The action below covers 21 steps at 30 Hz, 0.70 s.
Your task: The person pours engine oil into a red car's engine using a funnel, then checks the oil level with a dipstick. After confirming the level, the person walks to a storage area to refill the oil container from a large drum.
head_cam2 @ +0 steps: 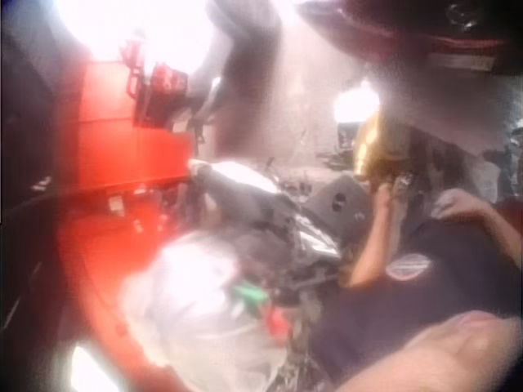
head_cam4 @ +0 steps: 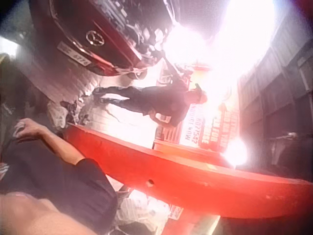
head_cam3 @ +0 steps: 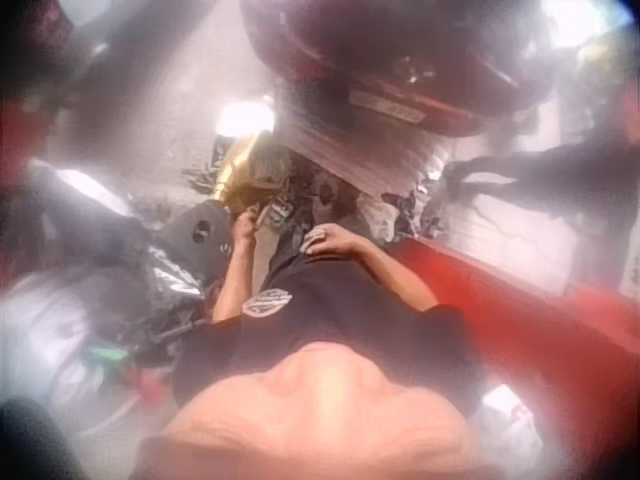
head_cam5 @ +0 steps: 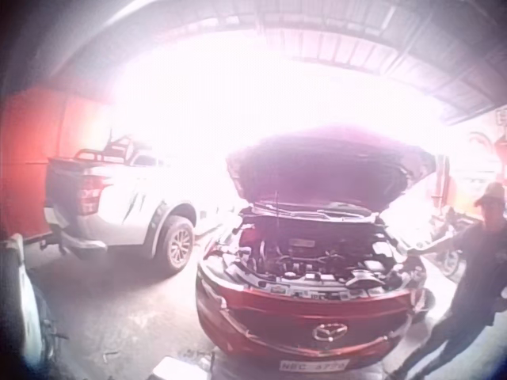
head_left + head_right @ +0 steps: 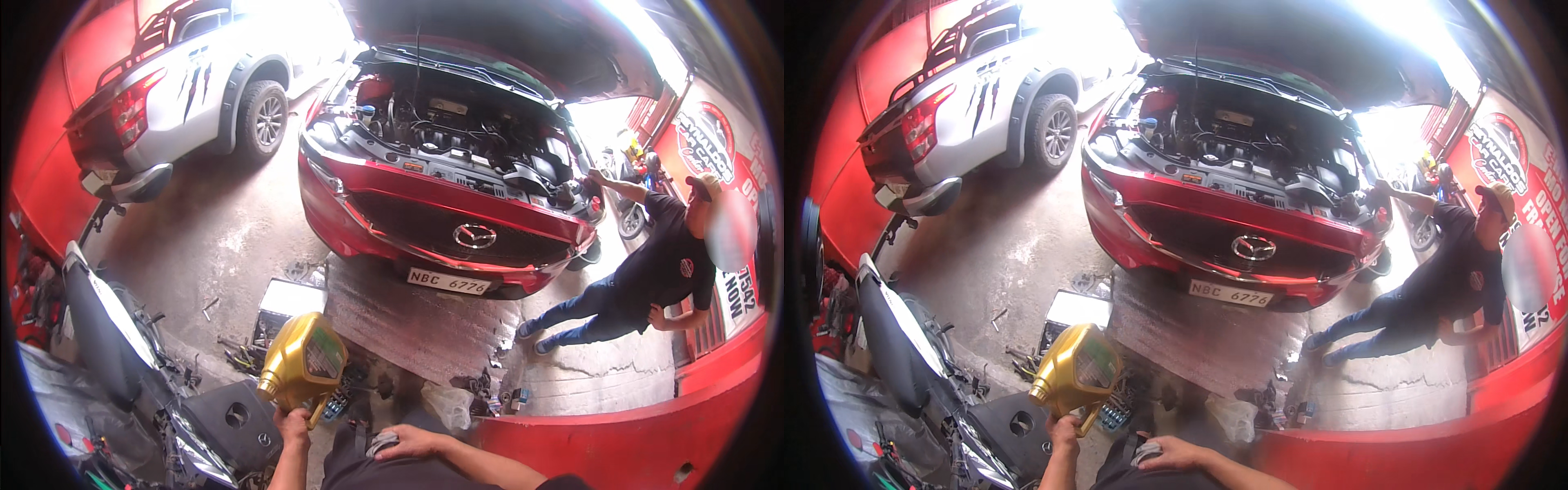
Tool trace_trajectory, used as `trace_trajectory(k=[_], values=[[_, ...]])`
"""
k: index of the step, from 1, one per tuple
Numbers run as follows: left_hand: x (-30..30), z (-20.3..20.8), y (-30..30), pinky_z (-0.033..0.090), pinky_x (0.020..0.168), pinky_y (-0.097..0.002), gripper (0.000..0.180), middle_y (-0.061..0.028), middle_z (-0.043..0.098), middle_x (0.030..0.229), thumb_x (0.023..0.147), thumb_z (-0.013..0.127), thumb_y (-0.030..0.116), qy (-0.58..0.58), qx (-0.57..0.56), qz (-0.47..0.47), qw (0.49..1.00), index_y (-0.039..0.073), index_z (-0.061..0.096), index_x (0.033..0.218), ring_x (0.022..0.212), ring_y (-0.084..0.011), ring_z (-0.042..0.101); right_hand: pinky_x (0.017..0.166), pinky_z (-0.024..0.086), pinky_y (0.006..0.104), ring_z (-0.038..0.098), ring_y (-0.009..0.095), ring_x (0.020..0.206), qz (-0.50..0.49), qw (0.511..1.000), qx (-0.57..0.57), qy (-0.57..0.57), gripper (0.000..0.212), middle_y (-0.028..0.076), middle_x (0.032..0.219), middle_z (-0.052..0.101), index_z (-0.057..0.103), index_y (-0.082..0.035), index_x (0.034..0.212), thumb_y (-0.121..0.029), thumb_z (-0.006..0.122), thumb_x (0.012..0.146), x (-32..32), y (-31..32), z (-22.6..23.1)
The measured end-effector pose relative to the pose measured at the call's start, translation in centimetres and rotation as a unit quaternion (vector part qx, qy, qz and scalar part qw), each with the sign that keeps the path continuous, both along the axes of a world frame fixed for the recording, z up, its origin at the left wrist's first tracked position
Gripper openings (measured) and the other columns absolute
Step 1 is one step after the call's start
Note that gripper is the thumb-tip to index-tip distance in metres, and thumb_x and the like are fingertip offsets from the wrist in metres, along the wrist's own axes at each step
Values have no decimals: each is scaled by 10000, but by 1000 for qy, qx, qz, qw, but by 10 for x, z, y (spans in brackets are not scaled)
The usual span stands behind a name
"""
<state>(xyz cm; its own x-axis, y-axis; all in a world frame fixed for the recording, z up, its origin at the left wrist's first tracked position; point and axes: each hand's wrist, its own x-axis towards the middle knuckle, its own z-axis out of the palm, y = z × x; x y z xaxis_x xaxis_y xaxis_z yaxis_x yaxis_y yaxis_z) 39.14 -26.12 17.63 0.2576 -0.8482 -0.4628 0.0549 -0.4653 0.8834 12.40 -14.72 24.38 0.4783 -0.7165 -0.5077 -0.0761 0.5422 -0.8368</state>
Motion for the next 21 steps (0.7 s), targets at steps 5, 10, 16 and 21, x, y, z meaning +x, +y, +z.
trace_trajectory(k=[5, 10, 16, 21], values=[[11, 7, 32, 491, 808, -321, 470, -38, 660, 926, 591, 598, -78, -26, -90, 39, 995, -16, 639, 1055, 853, -208, 628, 822, 526, 288, 627, 96, 928, -273, 951, -141, 35, 270, 16, 1006, 688, 638, -49, 1085, -84, 766, 850, -25, -39, 9], [-33, 74, 71, 509, 820, -299, 430, -26, 667, 962, 659, 627, -92, -32, -183, 69, 980, -8, 651, 1080, 885, -150, 625, 891, 519, 299, 637, 147, 984, -499, 843, -183, 86, 413, 63, 1110, 678, 546, -18, 1303, -72, 687, 918, -70, -104, 30], [-79, 125, 123, 554, 751, -334, 347, -59, 692, 910, 706, 633, -41, 67, -140, 82, 985, 2, 673, 1048, 858, -173, 669, 1131, 368, 394, 501, 321, 1328, -279, 841, -464, 15, 422, 169, 1414, 543, 528, -26, 1376, -95, 583, 963, -2, -124, 64], [-66, 111, 160, 559, 691, -368, 285, -118, 677, 733, 671, 598, -17, -114, -209, 1, 971, -27, 659, 949, 696, -253, 695, 1166, 348, 462, 426, 451, 1382, -70, 718, -675, 153, 554, 169, 1434, 543, 580, -53, 1319, 31, 595, 771, 1, -125, 56]])
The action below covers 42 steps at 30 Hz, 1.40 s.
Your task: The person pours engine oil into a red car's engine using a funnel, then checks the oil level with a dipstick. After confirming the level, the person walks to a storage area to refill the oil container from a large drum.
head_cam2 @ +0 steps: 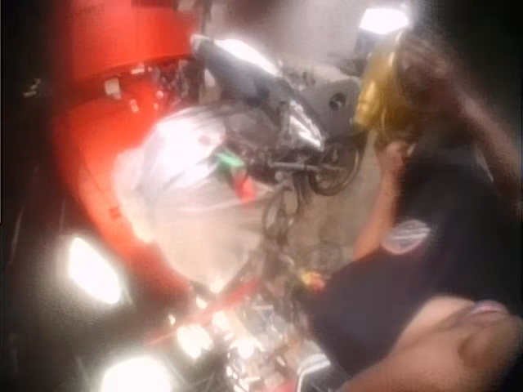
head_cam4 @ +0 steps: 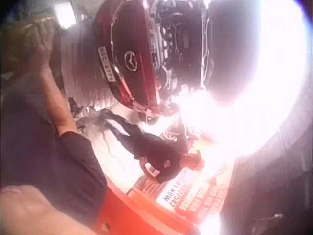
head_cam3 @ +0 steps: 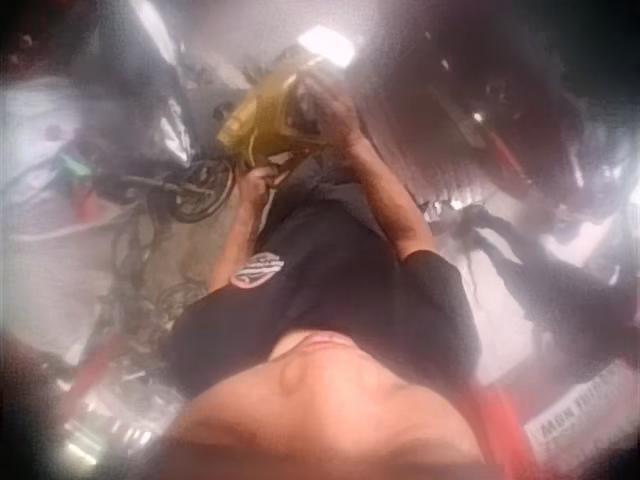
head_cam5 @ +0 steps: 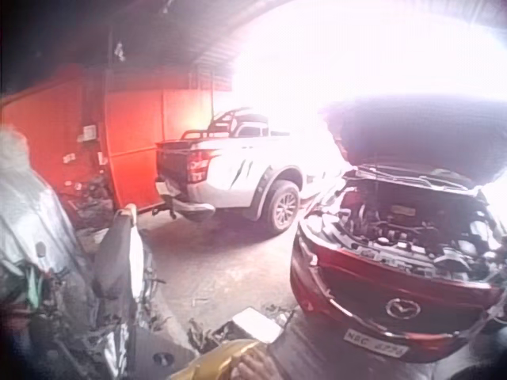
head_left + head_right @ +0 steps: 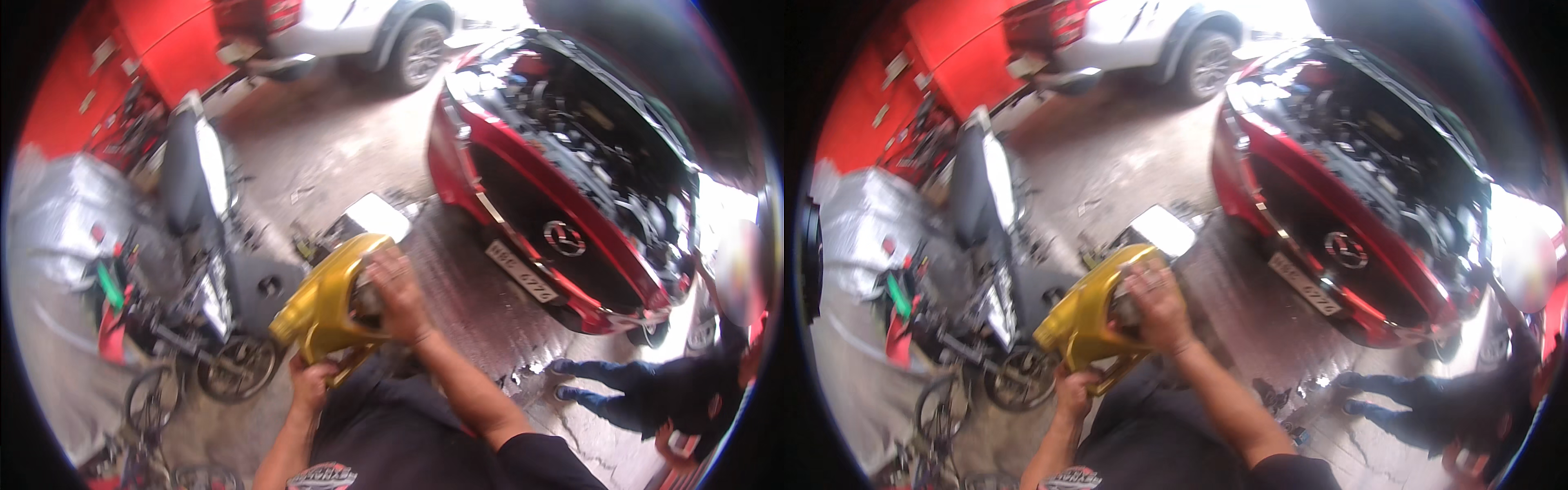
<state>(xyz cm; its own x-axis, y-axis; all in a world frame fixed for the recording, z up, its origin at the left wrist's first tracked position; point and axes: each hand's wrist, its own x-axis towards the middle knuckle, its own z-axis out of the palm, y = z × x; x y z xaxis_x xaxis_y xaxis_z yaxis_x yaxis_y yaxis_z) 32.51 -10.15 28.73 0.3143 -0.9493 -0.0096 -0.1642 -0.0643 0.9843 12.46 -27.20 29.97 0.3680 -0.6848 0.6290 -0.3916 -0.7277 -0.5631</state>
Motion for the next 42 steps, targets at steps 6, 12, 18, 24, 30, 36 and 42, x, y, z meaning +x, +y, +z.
trace_trajectory(k=[6, 12, 18, 24, 30, 36, 42], values=[[12, -3, 13, 555, 693, -378, 285, -102, 631, 681, 632, 601, -85, 263, 72, 129, 953, -29, 641, 909, 631, -243, 648, 1099, 447, 470, 530, 417, 1315, -72, 992, 107, 6, 466, 210, 1315, 628, 658, -13, 1207, 121, 624, 762, 11, -1, -37], [57, -24, 18, 559, 728, -367, 325, -104, 679, 770, 647, 628, -86, 274, 104, 139, 946, -30, 661, 966, 721, -225, 676, 1091, 462, 462, 537, 421, 1301, 116, 990, -3, 79, 398, 176, 1328, 625, 674, -7, 1195, 51, 583, 812, 74, 51, 2], [67, -12, 28, 528, 879, -308, 377, -48, 712, 1117, 788, 640, -86, 175, 76, 25, 981, -26, 669, 1159, 1005, -129, 655, 924, 547, 378, 679, 286, 1061, 204, 936, 219, 184, 350, 134, 1205, 691, 732, -89, 1130, -7, 665, 797, 116, -55, 40], [78, -36, 45, 534, 815, -291, 383, -75, 743, 982, 769, 693, -19, 174, 72, 80, 979, -35, 660, 1151, 911, -105, 668, 754, 540, 392, 710, 314, 826, 111, 850, 361, 367, 182, 183, 902, 725, 756, -72, 998, -109, 691, 833, 39, -101, -22], [136, -54, 42, 545, 804, -478, 366, -259, 697, 896, 760, 677, 210, -132, 110, 234, 957, 16, 654, 1069, 889, -437, 677, 682, 545, 383, 659, 165, 769, 114, 823, 476, 287, 247, 74, 841, 711, 695, 22, 964, -159, 733, 800, -153, -14, -282], [129, -125, 138, 539, 800, -504, 376, -222, 716, 936, 737, 693, 253, -194, 419, 301, 835, 100, 687, 1080, 881, -393, 698, 677, 554, 395, 675, 208, 752, 256, 851, 260, 377, 259, 78, 813, 688, 696, 5, 917, -248, 650, 889, -177, 45, -323], [55, -130, 279, 552, 855, -447, 413, -164, 733, 1042, 798, 669, 414, -88, 658, 338, 667, 110, 743, 1067, 1010, -334, 702, 636, 540, 391, 654, 184, 719, 16, 658, 726, 197, 337, 67, 766, 675, 694, 12, 880, -301, 598, 956, -135, -14, -352]])
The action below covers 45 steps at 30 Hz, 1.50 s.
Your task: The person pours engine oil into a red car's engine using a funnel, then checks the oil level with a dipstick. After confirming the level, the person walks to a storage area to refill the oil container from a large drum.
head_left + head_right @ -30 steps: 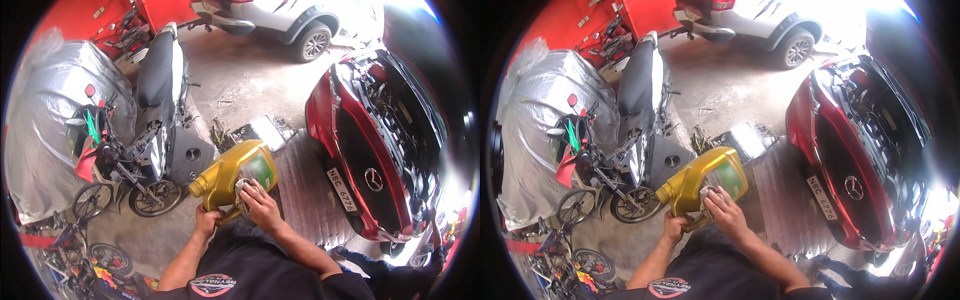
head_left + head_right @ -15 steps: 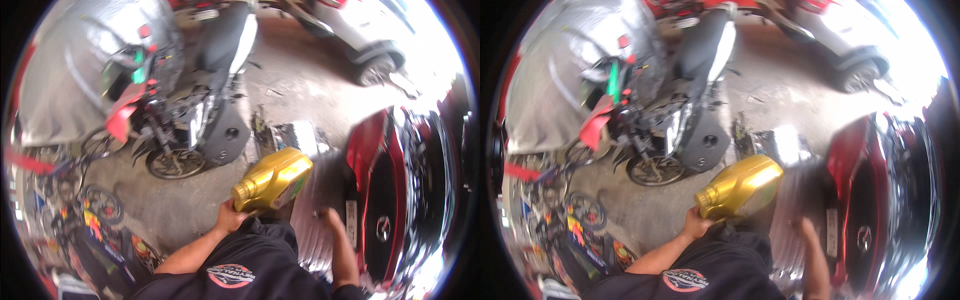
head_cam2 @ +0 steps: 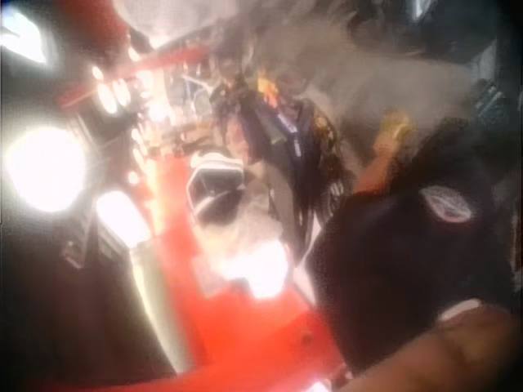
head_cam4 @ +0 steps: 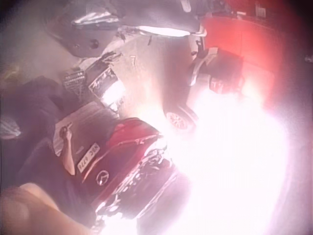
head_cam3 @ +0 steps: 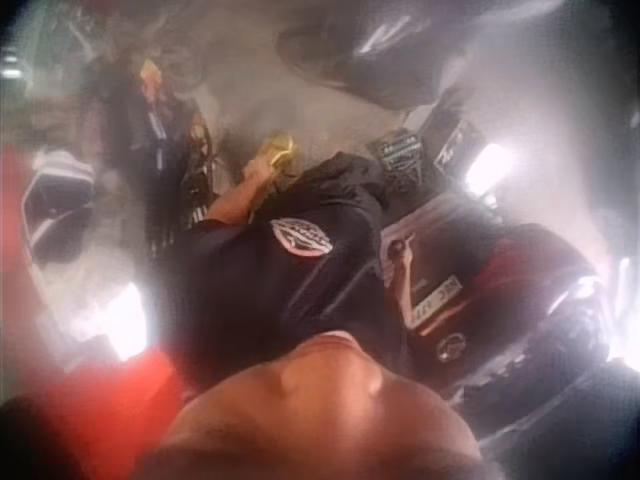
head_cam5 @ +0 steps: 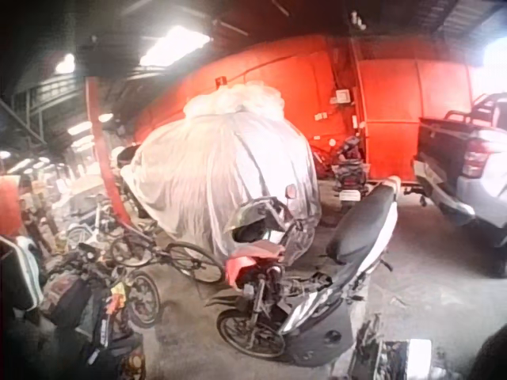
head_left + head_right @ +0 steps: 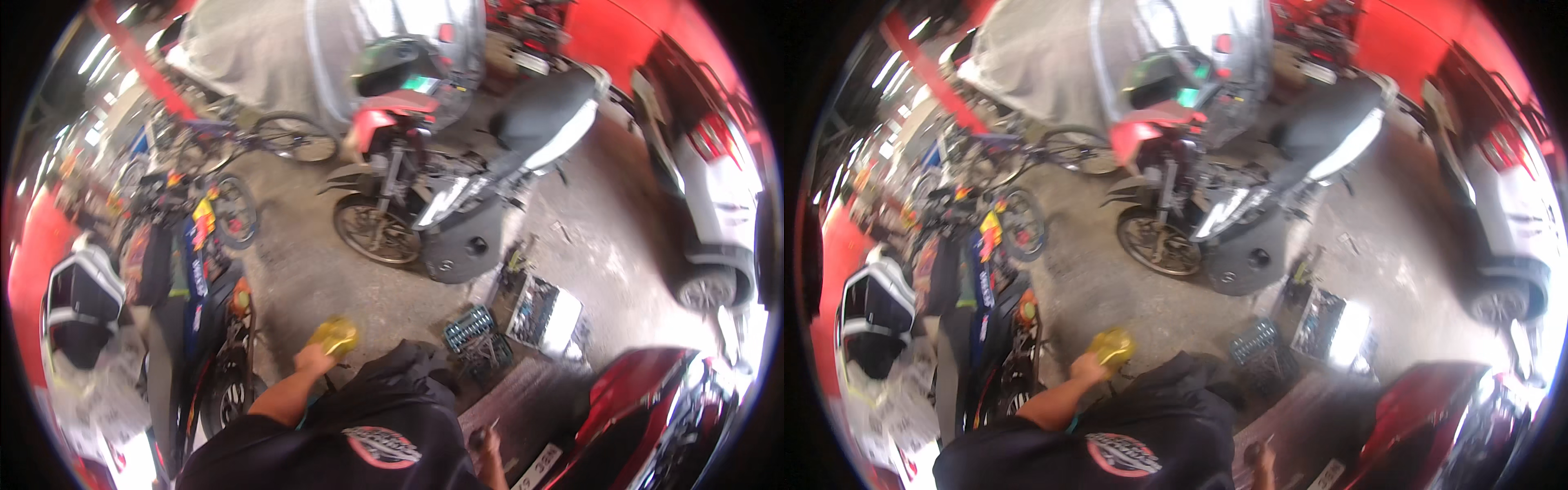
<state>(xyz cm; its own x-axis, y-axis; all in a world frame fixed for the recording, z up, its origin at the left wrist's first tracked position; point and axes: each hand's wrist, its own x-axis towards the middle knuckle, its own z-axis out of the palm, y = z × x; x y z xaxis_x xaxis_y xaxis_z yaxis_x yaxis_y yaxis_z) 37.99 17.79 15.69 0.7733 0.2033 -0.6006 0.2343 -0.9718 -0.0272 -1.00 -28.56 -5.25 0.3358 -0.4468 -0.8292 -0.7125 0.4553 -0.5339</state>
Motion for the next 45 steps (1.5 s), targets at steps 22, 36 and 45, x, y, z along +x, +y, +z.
trace_trajectory(k=[22, 36, 45], values=[[39, -138, -14, 583, 686, -415, 320, -211, 733, 799, 690, 787, 182, 74, -127, 176, 973, -61, 724, 889, 730, -351, 739, 613, 498, 370, 599, 155, 673, -13, 975, -198, 99, 222, 75, 758, 630, 607, -14, 945, -179, 741, 885, 213, -135, 124], [184, -196, -195, 578, 705, -418, 356, -193, 738, 826, 685, 829, 230, 119, -17, 127, 985, -49, 722, 879, 794, -318, 742, 783, 557, 399, 712, 279, 918, 133, 990, -47, 15, 224, 85, 962, 738, 715, -98, 1061, -226, 615, 908, 258, -346, -22], [331, -151, -642, 577, 691, -419, 350, -187, 737, 819, 685, 830, 230, 100, -70, 146, 982, -46, 723, 873, 783, -313, 739, 767, 570, 416, 717, 278, 930, 611, 736, -170, 235, 270, 76, 996, 753, 760, -89, 968, -309, 634, 878, 481, -706, -21]])
